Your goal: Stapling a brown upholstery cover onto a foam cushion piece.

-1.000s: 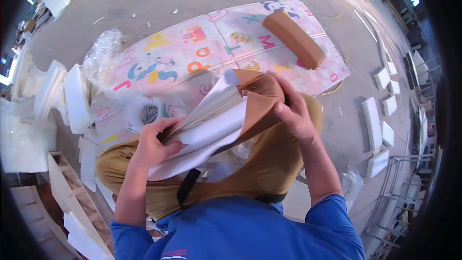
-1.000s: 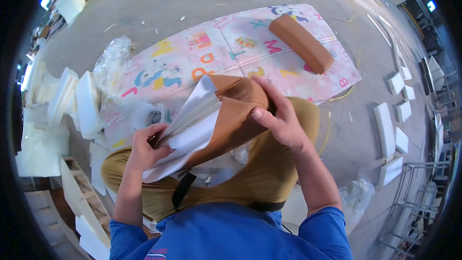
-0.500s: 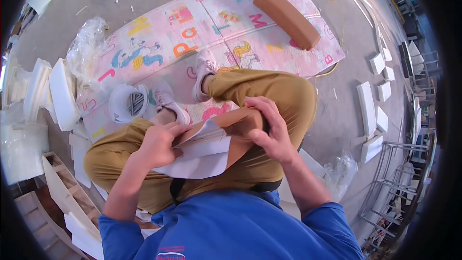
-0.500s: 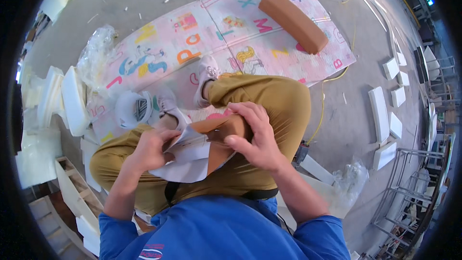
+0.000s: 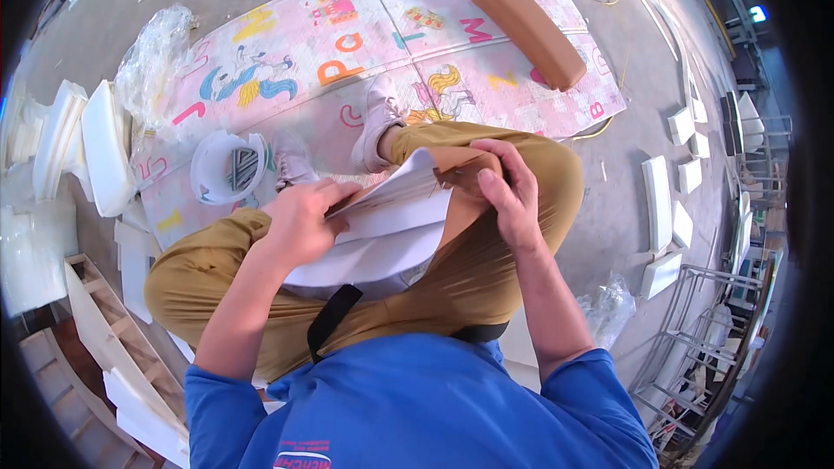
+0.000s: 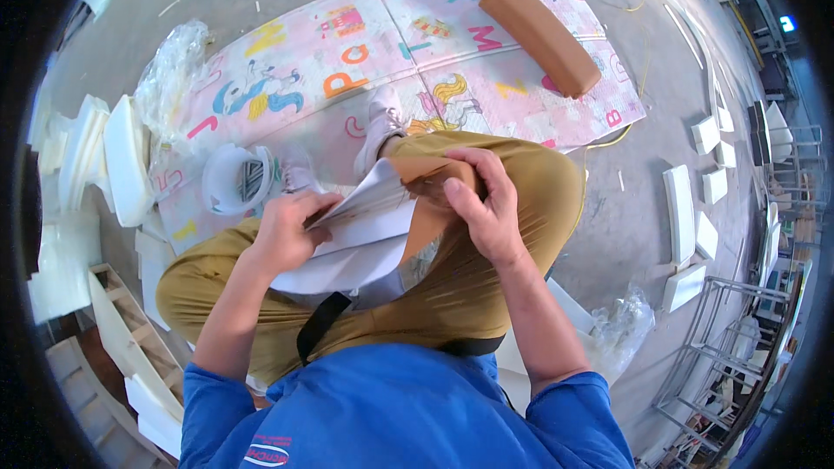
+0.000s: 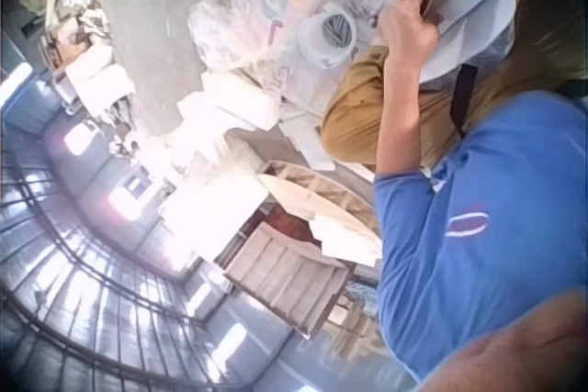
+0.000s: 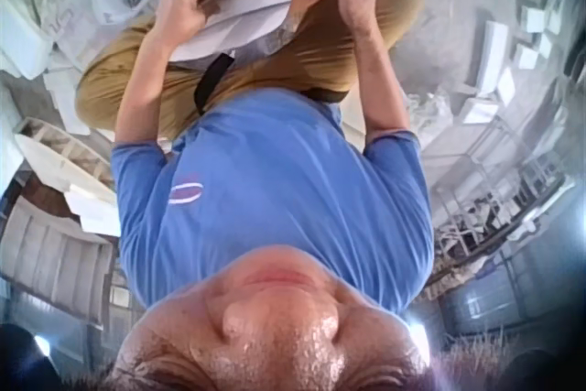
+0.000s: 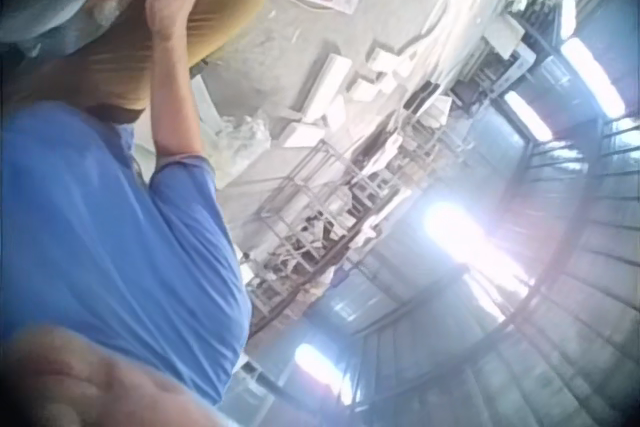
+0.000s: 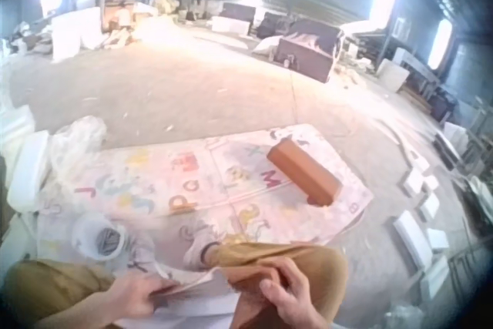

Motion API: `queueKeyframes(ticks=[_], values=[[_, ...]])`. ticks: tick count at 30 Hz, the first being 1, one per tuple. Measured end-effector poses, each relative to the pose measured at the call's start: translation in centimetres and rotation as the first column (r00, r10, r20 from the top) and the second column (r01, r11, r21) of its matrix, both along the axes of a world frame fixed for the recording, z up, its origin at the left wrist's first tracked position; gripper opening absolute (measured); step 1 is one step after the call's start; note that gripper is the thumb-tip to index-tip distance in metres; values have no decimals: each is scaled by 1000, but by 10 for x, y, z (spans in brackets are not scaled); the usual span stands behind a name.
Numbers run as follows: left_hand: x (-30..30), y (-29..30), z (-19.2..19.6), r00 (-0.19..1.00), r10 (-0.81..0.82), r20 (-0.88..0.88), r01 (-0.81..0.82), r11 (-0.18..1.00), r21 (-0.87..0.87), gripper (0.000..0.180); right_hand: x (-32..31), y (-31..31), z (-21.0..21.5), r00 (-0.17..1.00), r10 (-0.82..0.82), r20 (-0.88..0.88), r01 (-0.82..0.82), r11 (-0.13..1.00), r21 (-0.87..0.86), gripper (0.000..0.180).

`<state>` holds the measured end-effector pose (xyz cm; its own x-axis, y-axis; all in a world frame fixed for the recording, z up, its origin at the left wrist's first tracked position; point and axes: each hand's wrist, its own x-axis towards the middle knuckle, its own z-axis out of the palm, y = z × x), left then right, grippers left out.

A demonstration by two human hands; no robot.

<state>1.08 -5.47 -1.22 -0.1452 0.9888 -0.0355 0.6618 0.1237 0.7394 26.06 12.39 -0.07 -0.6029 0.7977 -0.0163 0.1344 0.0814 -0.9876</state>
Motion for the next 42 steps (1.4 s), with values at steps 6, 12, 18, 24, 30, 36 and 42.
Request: queueKeyframes(ticks=[6,12,18,24,30,36,42], values=[[7,4,-5,968,-124,218,71,969,235,49,-3,-11,-17,998,-67,-6,67,997,39,37],[54,58,12,875,-54,481,-101,952,289,38,-15,-32,0,993,54,101,-74,975,208,35],[55,23,-12,857,59,513,-236,928,289,44,-22,-47,-6,983,52,176,-132,866,482,34],[60,25,-28,827,117,549,-342,881,328,20,-24,-45,-15,988,28,149,-91,896,434,33],[70,65,-9,849,103,519,-372,814,446,6,-16,-42,-9,985,-144,98,108,945,307,29],[89,97,64,958,-8,288,-172,786,594,9,10,-22,41,975,-207,-80,199,975,-100,29],[91,88,46,872,163,461,-340,880,332,6,-7,-17,-4,992,-101,-76,90,987,-137,28]])
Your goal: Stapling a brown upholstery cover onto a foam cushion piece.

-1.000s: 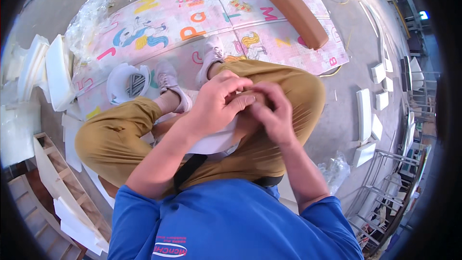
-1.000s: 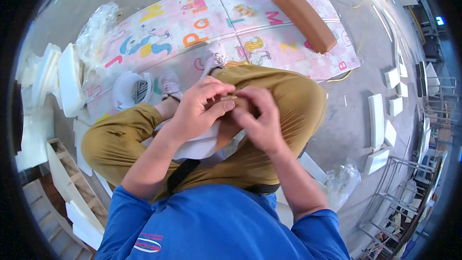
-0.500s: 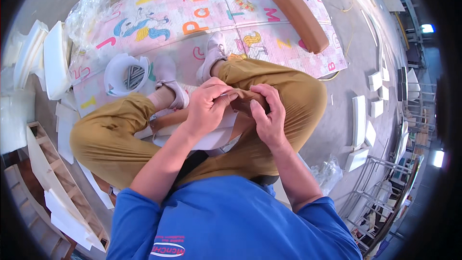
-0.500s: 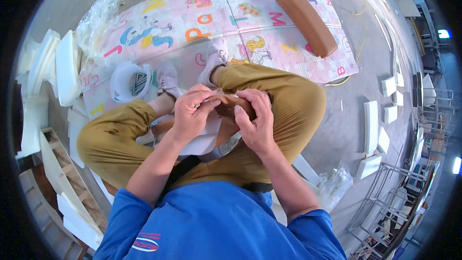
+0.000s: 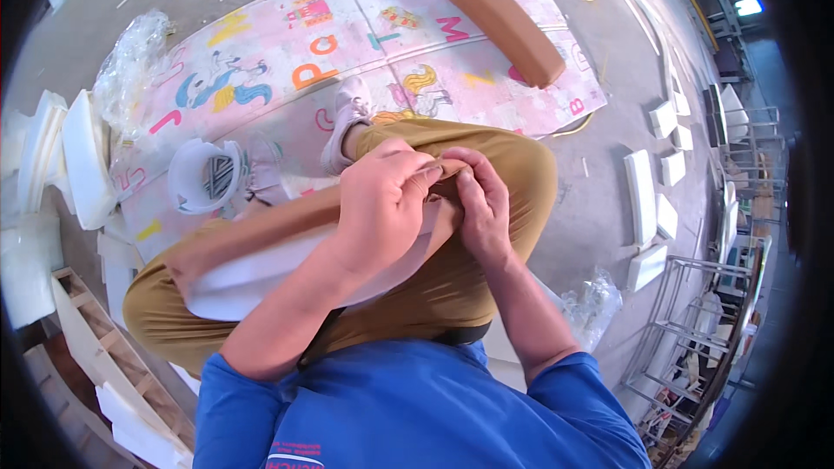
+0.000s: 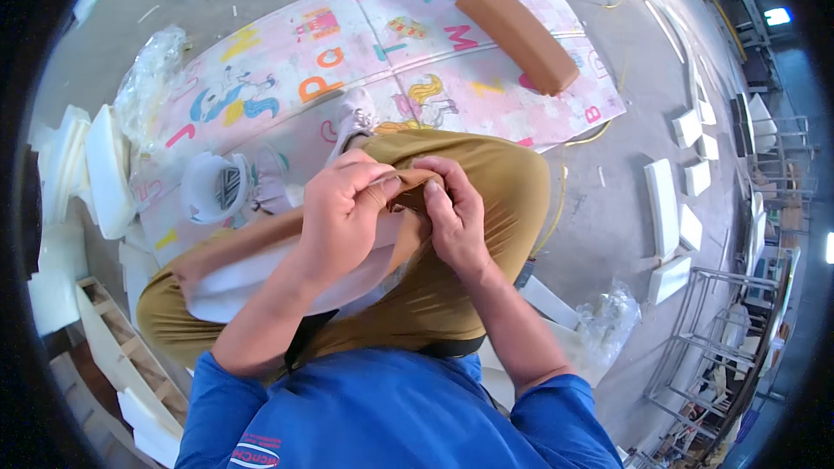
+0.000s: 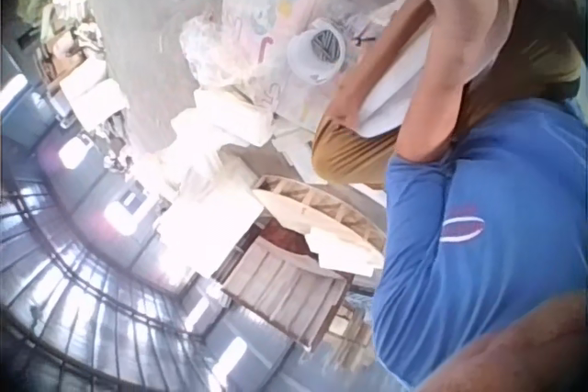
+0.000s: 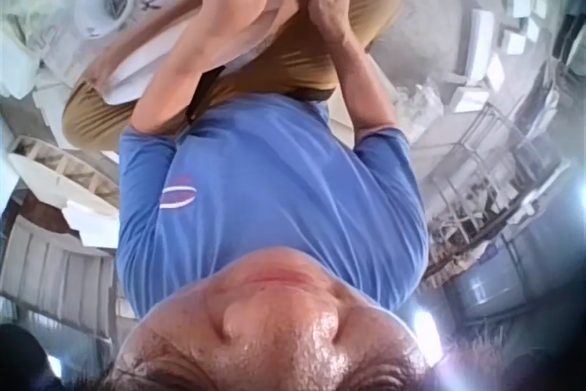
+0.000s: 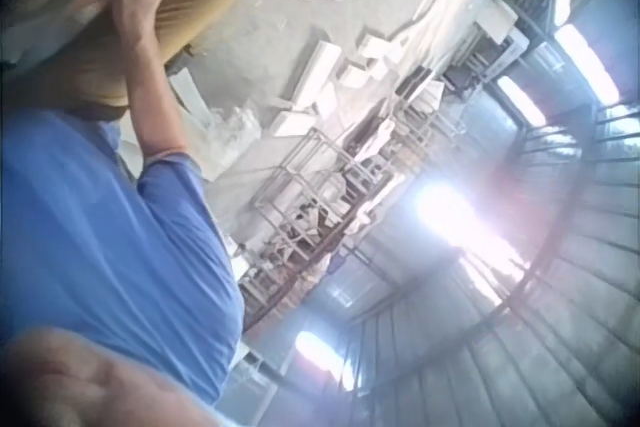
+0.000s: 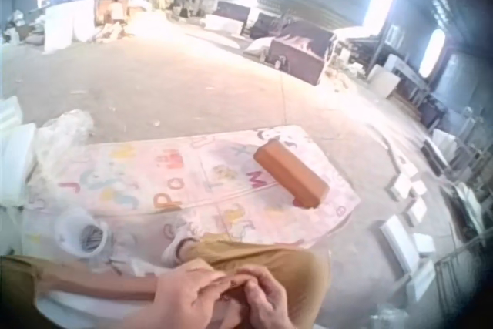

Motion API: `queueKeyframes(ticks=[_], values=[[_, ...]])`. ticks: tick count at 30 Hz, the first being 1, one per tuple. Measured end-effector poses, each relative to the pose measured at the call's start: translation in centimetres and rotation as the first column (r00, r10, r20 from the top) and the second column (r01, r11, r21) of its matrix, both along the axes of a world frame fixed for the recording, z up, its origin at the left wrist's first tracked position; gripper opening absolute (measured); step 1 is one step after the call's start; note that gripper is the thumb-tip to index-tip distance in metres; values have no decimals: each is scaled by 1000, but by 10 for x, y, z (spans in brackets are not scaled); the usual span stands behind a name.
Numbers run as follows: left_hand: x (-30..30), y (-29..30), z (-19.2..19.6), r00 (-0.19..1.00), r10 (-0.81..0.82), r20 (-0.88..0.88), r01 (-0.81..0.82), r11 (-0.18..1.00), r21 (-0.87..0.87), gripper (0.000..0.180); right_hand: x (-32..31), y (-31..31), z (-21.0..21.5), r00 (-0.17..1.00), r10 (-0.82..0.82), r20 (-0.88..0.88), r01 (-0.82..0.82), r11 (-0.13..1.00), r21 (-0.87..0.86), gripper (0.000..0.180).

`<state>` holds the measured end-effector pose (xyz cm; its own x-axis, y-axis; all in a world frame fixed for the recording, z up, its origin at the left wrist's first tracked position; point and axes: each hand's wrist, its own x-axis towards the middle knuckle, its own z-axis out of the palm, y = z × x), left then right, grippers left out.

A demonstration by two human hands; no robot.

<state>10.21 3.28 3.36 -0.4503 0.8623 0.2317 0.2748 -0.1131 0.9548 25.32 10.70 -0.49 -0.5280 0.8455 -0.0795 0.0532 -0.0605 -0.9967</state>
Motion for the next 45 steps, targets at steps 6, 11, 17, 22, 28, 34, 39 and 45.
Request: queueKeyframes(ticks=[6,11,17,22,28,34,39,45], values=[[-9,4,-13,994,110,-3,-110,994,-19,8,-15,28,16,978,205,49,-197,971,-135,28],[-17,4,-17,998,37,47,-36,999,-19,4,-17,4,1,997,51,-63,-60,986,-153,27],[-9,-5,-32,994,-51,-95,46,997,-59,8,-4,-5,-17,1000,-15,7,16,957,-290,25],[-10,-4,-30,976,-90,-199,80,995,-56,21,4,-11,-6,999,-28,-22,20,956,-293,29],[-23,-6,-11,985,-170,20,170,985,-18,4,2,-25,1,998,48,-32,-53,984,-168,33],[-9,-24,5,983,-76,-165,93,991,95,12,-7,-26,14,988,150,28,-152,986,66,31],[-3,-38,-1,940,-40,-338,93,986,141,22,-9,-25,15,984,175,-27,-172,981,91,25],[2,-43,-13,876,49,-480,61,976,211,28,-7,-20,7,961,153,-231,-191,970,-149,26]])
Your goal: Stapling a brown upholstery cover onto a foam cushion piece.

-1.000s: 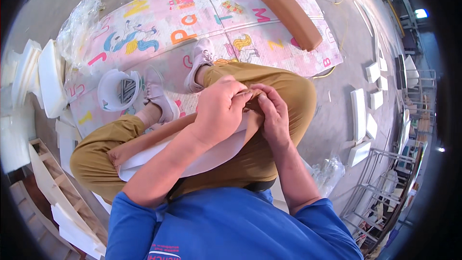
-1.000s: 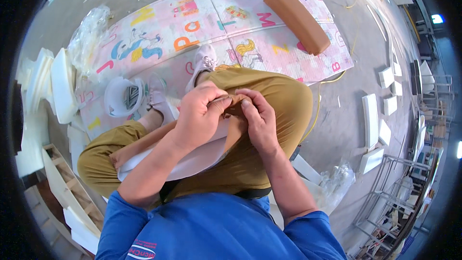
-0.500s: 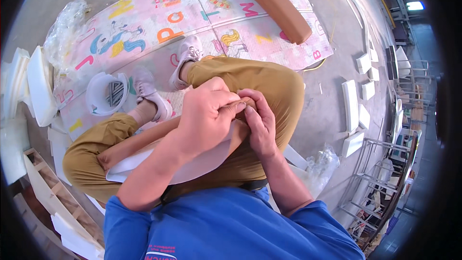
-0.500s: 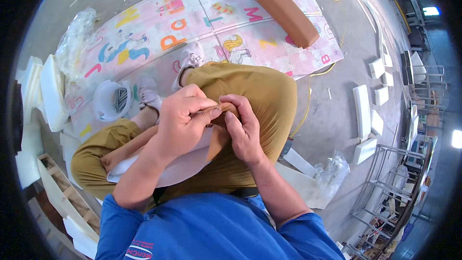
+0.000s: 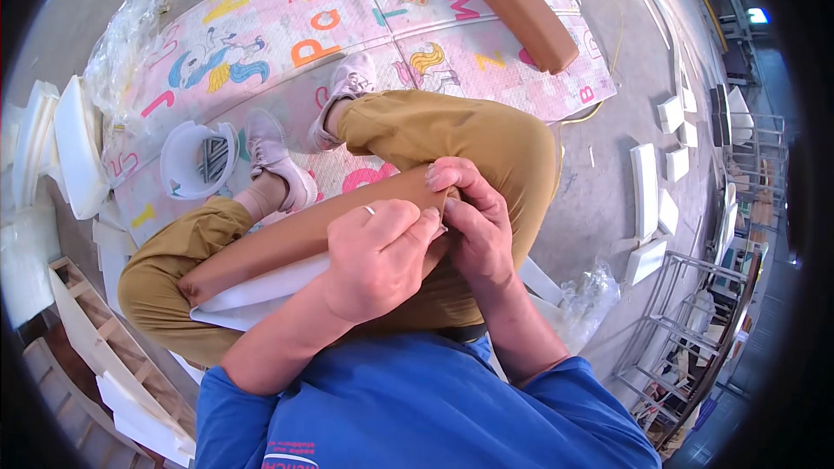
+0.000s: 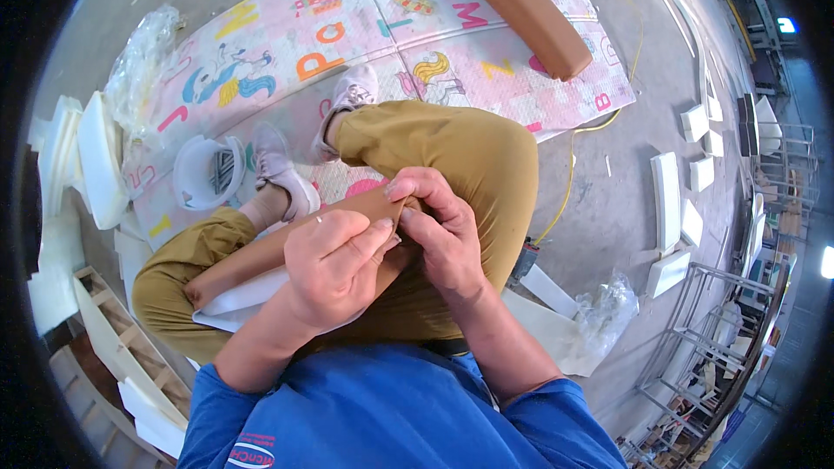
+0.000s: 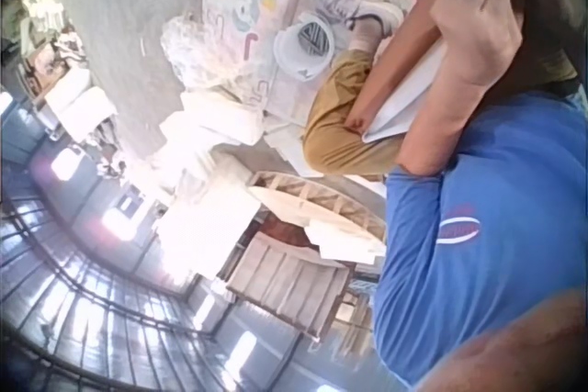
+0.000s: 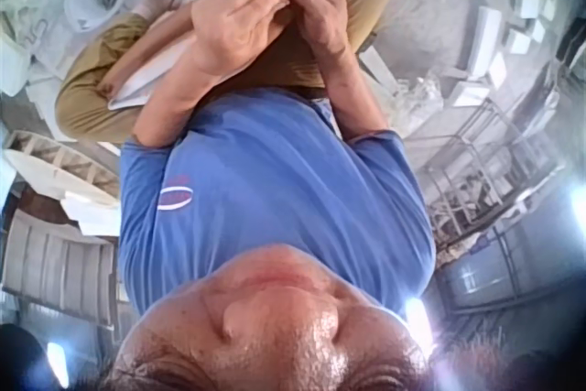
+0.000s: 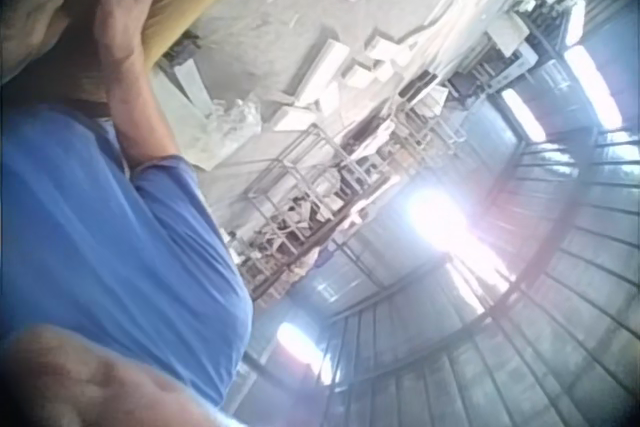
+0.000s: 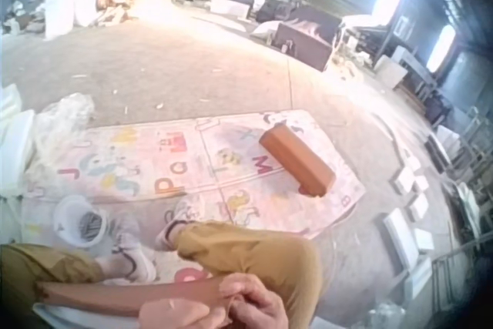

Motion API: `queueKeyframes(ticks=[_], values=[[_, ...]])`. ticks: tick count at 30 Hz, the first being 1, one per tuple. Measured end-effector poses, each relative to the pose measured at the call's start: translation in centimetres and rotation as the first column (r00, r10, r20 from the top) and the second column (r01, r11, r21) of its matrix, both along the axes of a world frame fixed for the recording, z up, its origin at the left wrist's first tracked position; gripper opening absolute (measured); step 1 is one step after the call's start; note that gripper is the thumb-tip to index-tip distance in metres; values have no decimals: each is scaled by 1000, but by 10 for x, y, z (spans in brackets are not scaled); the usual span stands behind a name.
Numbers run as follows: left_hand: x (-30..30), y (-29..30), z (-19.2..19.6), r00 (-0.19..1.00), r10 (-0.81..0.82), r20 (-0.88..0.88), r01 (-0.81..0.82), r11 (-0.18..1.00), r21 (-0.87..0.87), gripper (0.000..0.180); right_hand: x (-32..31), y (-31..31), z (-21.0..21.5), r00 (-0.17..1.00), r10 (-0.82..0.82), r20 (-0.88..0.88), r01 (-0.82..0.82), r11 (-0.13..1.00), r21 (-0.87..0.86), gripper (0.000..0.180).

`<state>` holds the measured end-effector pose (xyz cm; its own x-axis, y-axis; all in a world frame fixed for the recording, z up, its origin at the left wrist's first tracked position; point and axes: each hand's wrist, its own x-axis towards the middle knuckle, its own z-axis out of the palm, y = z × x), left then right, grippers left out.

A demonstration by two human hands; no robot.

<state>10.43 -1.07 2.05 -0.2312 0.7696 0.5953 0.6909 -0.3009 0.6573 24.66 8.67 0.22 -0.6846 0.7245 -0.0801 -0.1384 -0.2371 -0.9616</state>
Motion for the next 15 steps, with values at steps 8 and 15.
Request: queueKeyframes(ticks=[8,15], values=[[9,-2,3,999,35,-16,-34,997,71,29,4,-17,30,980,-195,37,191,978,83,31],[2,-4,-5,978,-24,208,19,999,29,28,29,-47,48,863,-347,366,-140,532,835,41]])
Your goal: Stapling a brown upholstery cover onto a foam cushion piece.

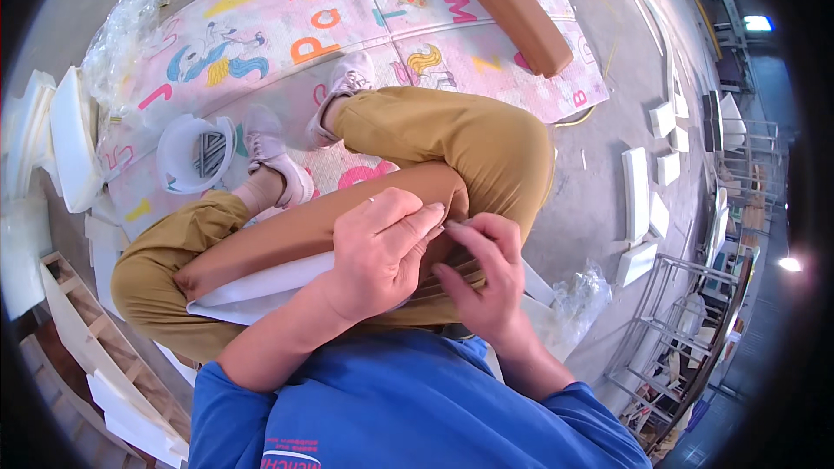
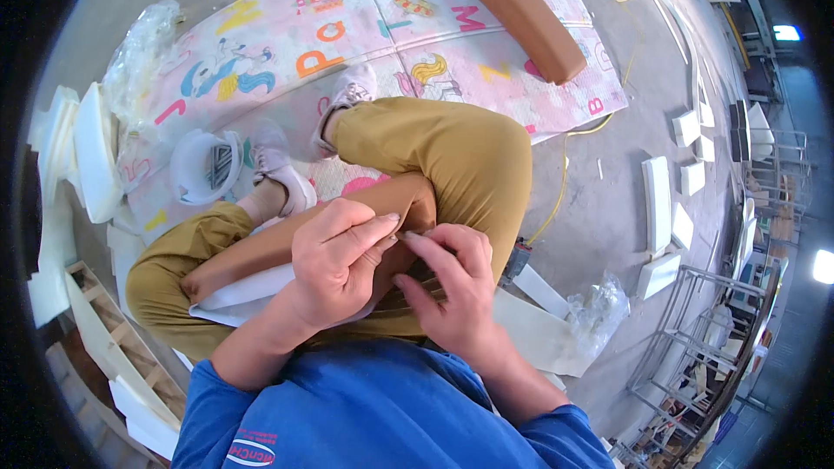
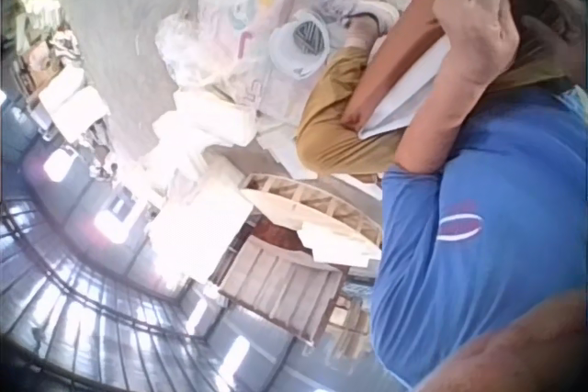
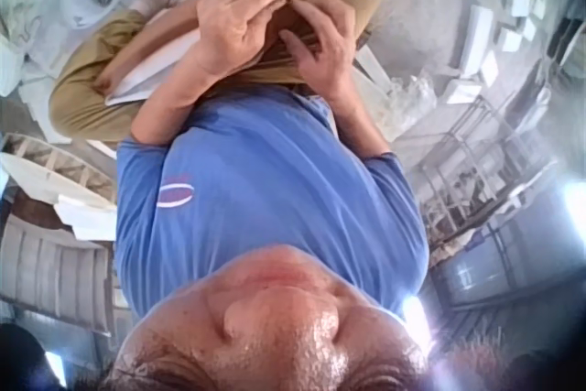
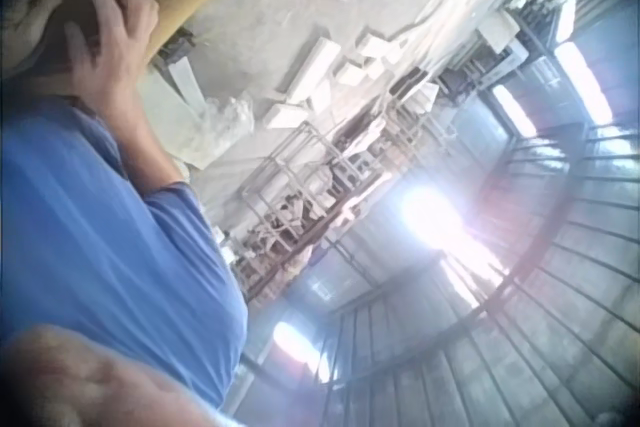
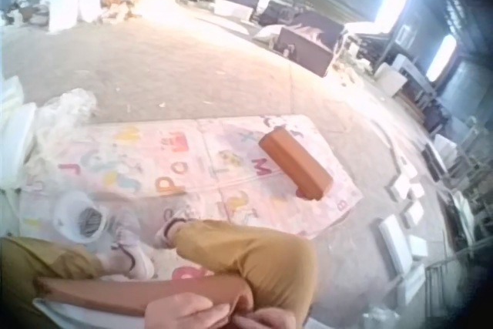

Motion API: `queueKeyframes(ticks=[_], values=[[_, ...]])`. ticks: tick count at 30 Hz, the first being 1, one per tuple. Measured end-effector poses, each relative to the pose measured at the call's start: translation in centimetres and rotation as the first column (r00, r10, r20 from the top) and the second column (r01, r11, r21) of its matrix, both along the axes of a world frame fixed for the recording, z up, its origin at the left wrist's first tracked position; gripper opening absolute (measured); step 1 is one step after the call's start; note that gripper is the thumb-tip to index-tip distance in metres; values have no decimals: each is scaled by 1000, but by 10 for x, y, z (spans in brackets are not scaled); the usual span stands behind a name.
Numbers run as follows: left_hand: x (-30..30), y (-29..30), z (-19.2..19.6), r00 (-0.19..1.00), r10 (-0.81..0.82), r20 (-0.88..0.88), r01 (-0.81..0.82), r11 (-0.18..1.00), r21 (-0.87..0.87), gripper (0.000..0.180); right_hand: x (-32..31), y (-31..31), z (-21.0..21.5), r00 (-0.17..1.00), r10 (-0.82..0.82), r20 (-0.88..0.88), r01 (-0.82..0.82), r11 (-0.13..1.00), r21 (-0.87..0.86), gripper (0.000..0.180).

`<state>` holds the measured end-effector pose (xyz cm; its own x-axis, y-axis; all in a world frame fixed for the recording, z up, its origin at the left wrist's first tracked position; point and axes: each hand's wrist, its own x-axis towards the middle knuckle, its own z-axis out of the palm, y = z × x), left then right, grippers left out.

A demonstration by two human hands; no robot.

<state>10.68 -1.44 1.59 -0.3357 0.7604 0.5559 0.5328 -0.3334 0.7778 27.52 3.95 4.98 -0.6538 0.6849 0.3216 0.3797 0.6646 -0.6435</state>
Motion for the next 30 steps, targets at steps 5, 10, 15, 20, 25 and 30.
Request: queueKeyframes(ticks=[5,10,15,20,25,30], values=[[4,-2,9,997,-11,72,12,1000,-2,25,5,4,-7,994,106,6,-106,993,57,32],[15,-4,7,994,61,-85,-58,998,40,26,17,11,16,995,100,12,-80,861,-503,13],[15,-6,2,988,75,-133,-58,990,126,27,-7,29,38,986,-49,161,155,641,-752,22],[12,-6,-3,986,73,-149,-50,987,154,26,-34,36,45,964,-56,259,236,623,-745,16],[-6,-3,8,954,177,-242,-167,984,63,14,-32,31,26,955,-263,138,261,520,-813,14],[6,-4,5,977,126,-173,-117,991,64,6,-27,32,30,933,-345,98,207,293,-934,14]])
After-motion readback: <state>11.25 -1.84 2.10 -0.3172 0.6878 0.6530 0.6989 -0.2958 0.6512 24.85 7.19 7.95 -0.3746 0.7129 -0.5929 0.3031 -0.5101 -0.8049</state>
